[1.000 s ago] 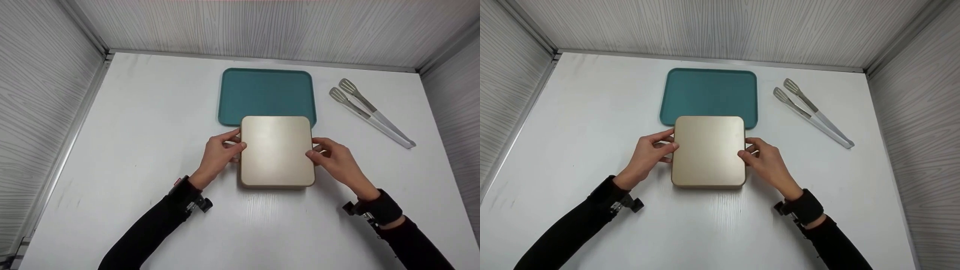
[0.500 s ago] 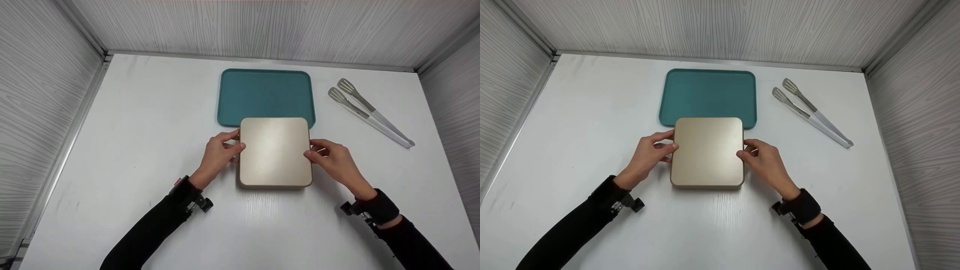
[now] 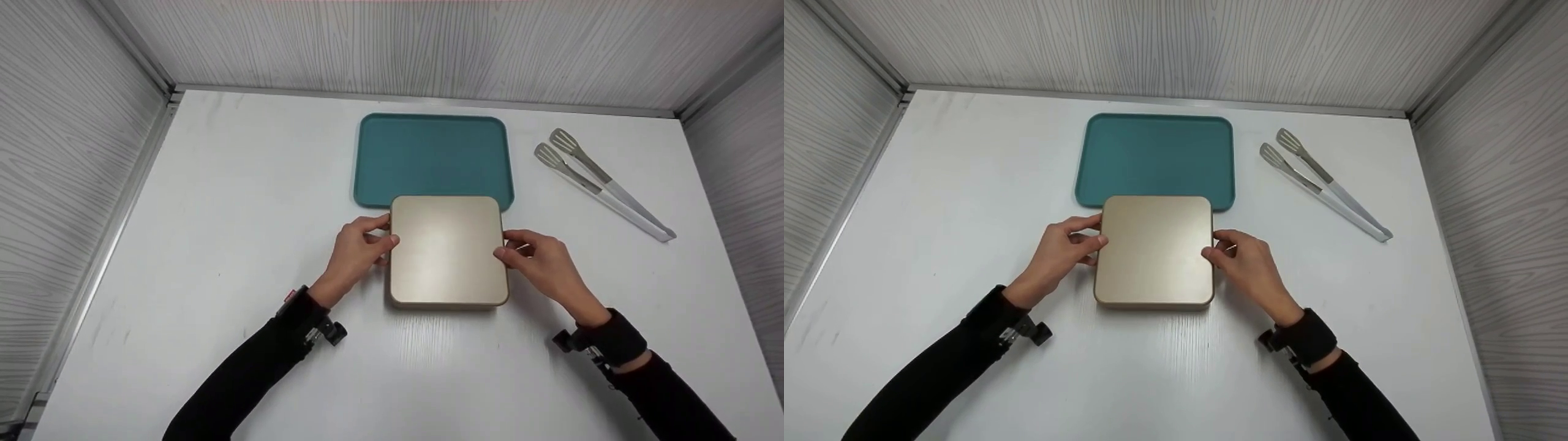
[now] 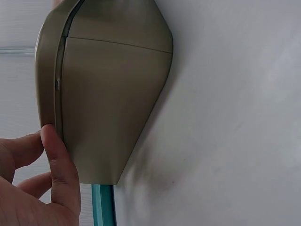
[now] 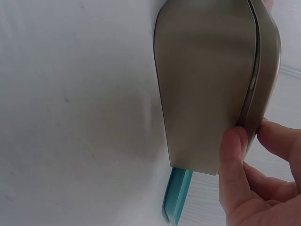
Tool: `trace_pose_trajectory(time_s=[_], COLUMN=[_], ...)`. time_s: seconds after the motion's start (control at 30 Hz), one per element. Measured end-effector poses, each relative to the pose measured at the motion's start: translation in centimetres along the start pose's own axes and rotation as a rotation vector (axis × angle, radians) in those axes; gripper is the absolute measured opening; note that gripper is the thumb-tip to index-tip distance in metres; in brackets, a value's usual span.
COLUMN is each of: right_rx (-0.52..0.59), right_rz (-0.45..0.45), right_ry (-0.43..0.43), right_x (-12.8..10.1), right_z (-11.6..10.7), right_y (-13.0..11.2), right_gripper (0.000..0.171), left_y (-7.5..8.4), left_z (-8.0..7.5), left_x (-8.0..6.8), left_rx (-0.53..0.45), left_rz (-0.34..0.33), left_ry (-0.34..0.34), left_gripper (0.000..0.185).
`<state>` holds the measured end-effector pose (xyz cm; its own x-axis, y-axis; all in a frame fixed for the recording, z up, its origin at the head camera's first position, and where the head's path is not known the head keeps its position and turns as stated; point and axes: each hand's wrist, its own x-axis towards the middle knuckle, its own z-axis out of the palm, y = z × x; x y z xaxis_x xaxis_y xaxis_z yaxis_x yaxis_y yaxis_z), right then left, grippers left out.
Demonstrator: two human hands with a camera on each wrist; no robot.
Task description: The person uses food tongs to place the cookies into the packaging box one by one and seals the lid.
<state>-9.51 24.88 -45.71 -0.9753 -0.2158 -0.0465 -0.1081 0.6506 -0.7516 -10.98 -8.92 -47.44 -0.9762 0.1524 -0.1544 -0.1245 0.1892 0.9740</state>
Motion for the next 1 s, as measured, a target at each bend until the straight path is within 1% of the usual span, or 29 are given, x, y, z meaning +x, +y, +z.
trace_pose_trajectory(time_s=[0.1, 0.3, 0.37, 0.4, 0.47, 0.53, 0.57, 0.6, 0.63, 0.67, 0.7, 0.77, 0.83, 0.9, 1.0], right_rx=[0.007, 0.043, 0.016, -0.007, -0.056, -0.139, -0.186, -0.236, -0.286, -0.335, -0.381, -0.442, -0.467, -0.475, -0.465], right_rz=[0.008, 0.054, 0.053, 0.04, -0.027, -0.147, -0.213, -0.276, -0.332, -0.375, -0.399, -0.4, -0.354, -0.306, -0.272], right_ry=[-0.002, -0.027, -0.025, -0.009, 0.054, 0.132, 0.163, 0.181, 0.181, 0.167, 0.139, 0.061, -0.008, -0.049, -0.073], right_x=[0.1, 0.3, 0.4, 0.5, 0.7, 1.1, 1.3, 1.6, 1.9, 2.2, 2.5, 3.0, 3.3, 3.5, 3.5], right_z=[0.1, 0.0, -0.2, -0.4, -0.6, -0.6, -0.5, -0.3, -0.1, 0.3, 0.6, 1.4, 2.0, 2.4, 2.9], right_y=[0.1, 0.3, 0.2, 0.2, 0.0, -0.3, -0.4, -0.5, -0.6, -0.7, -0.8, -0.8, -0.7, -0.7, -0.6], right_gripper=[0.047, 0.051, 0.053, 0.052, 0.05, 0.048, 0.049, 0.052, 0.057, 0.063, 0.069, 0.08, 0.087, 0.09, 0.09], left_y=[-0.1, -0.2, -0.2, -0.2, -0.4, -0.5, -0.5, -0.4, -0.4, -0.3, -0.1, 0.1, 0.3, 0.4, 0.2], left_z=[-0.1, -0.1, 0.0, 0.1, 0.3, 0.7, 0.8, 1.0, 1.2, 1.5, 1.7, 2.1, 2.4, 2.6, 2.6], left_x=[0.1, 0.3, 0.3, 0.3, 0.5, 0.7, 0.8, 0.9, 1.1, 1.3, 1.4, 1.9, 2.3, 2.6, 2.7], left_rx=[0.006, 0.01, 0.027, 0.055, 0.127, 0.252, 0.322, 0.398, 0.46, 0.526, 0.591, 0.695, 0.772, 0.829, 0.885], left_rz=[-0.003, -0.015, -0.001, 0.024, 0.103, 0.21, 0.265, 0.315, 0.354, 0.378, 0.392, 0.39, 0.371, 0.359, 0.362], left_ry=[-0.001, -0.002, 0.011, 0.027, 0.057, 0.072, 0.068, 0.053, 0.023, -0.009, -0.046, -0.12, -0.173, -0.204, -0.22], left_gripper=[0.051, 0.051, 0.052, 0.053, 0.054, 0.058, 0.06, 0.064, 0.068, 0.074, 0.08, 0.092, 0.101, 0.105, 0.105])
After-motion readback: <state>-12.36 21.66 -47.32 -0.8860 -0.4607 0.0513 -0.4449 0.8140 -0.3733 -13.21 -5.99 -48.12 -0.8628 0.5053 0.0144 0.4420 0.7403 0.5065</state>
